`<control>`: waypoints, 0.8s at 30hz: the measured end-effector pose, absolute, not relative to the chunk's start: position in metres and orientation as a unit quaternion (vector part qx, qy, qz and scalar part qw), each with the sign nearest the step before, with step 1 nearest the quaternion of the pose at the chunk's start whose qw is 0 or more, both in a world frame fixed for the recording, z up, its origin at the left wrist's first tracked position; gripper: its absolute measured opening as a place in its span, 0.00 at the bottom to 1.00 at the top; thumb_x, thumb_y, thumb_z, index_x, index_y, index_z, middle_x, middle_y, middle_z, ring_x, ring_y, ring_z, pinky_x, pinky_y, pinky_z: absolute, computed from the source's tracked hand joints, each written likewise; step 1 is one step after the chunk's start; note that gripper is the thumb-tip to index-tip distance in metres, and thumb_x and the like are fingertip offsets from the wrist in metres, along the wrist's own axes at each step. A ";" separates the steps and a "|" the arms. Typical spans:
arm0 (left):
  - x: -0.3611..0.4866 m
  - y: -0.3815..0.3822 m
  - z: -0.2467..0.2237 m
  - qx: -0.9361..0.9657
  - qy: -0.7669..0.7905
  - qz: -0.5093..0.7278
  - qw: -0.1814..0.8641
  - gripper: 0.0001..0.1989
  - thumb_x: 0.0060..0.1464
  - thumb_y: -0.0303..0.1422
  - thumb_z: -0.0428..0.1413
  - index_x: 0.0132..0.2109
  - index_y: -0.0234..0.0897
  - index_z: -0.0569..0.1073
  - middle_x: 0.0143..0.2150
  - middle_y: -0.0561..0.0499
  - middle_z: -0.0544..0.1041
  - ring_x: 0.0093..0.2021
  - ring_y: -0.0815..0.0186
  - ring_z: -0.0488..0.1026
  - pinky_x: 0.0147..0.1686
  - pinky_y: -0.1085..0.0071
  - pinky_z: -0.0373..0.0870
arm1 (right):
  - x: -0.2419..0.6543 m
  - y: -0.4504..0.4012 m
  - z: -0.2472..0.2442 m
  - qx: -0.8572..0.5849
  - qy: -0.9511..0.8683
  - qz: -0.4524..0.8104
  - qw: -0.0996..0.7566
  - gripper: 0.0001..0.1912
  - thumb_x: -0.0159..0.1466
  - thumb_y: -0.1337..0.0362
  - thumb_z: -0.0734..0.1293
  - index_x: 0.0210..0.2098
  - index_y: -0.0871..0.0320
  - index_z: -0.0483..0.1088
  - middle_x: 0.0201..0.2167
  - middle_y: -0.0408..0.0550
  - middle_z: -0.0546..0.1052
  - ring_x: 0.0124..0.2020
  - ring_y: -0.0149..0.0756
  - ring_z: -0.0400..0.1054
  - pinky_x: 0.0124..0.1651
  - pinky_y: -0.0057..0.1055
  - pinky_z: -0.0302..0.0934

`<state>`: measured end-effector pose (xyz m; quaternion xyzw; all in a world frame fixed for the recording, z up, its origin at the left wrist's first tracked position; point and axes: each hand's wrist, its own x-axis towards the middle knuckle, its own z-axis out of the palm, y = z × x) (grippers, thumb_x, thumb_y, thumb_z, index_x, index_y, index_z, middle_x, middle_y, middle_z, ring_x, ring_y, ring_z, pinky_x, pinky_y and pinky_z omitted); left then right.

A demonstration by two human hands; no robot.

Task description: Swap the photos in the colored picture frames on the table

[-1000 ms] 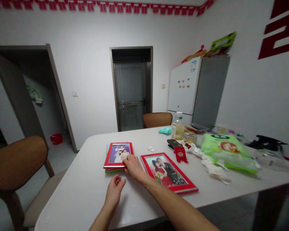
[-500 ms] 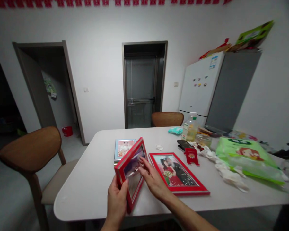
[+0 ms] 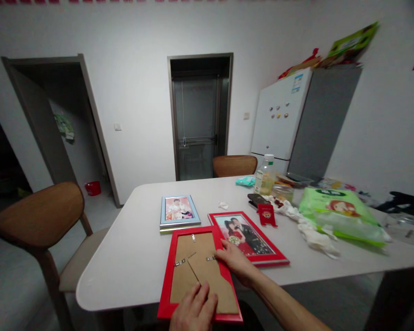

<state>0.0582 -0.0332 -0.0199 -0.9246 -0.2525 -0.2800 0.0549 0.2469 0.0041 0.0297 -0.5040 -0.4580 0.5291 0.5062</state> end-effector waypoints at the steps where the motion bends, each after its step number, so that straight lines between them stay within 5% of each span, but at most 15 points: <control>1: 0.060 -0.034 -0.022 -0.925 -0.258 -0.275 0.051 0.22 0.52 0.27 0.48 0.54 0.44 0.59 0.50 0.46 0.69 0.48 0.58 0.66 0.42 0.68 0.70 | 0.248 0.007 0.025 -0.535 -0.482 0.490 0.490 0.18 0.46 0.67 0.60 0.37 0.64 0.67 0.34 0.51 0.75 0.33 0.37 0.69 0.35 0.31 0.62; 11: 0.050 -0.035 -0.014 -0.921 -0.306 -0.239 -0.030 0.22 0.45 0.27 0.53 0.51 0.40 0.64 0.51 0.45 0.67 0.50 0.58 0.65 0.45 0.65 0.67 | 0.239 0.018 0.016 -0.672 -0.676 0.129 0.274 0.18 0.49 0.71 0.59 0.40 0.62 0.66 0.35 0.52 0.72 0.37 0.37 0.66 0.39 0.28 0.57; 16: 0.024 -0.033 -0.002 -0.895 -0.395 -0.193 -0.080 0.20 0.44 0.35 0.56 0.47 0.38 0.68 0.51 0.40 0.67 0.51 0.51 0.63 0.49 0.46 0.57 | 0.234 0.016 0.011 -0.672 -0.700 0.070 0.229 0.14 0.50 0.72 0.58 0.35 0.60 0.69 0.35 0.51 0.68 0.37 0.35 0.64 0.40 0.27 0.55; 19: 0.017 -0.034 0.001 -0.879 -0.419 -0.191 -0.122 0.15 0.46 0.35 0.54 0.43 0.37 0.70 0.52 0.40 0.66 0.53 0.53 0.61 0.50 0.49 0.57 | 0.231 0.017 0.009 -0.663 -0.710 0.053 0.231 0.11 0.51 0.72 0.58 0.30 0.60 0.71 0.37 0.52 0.66 0.39 0.35 0.62 0.41 0.26 0.54; 24: 0.019 -0.035 -0.002 -0.863 -0.439 -0.199 -0.152 0.24 0.42 0.30 0.56 0.50 0.32 0.65 0.52 0.38 0.66 0.53 0.54 0.61 0.51 0.52 0.57 | 0.229 0.021 0.010 -0.678 -0.702 0.046 0.210 0.11 0.56 0.68 0.57 0.31 0.59 0.71 0.34 0.52 0.67 0.35 0.34 0.63 0.38 0.27 0.56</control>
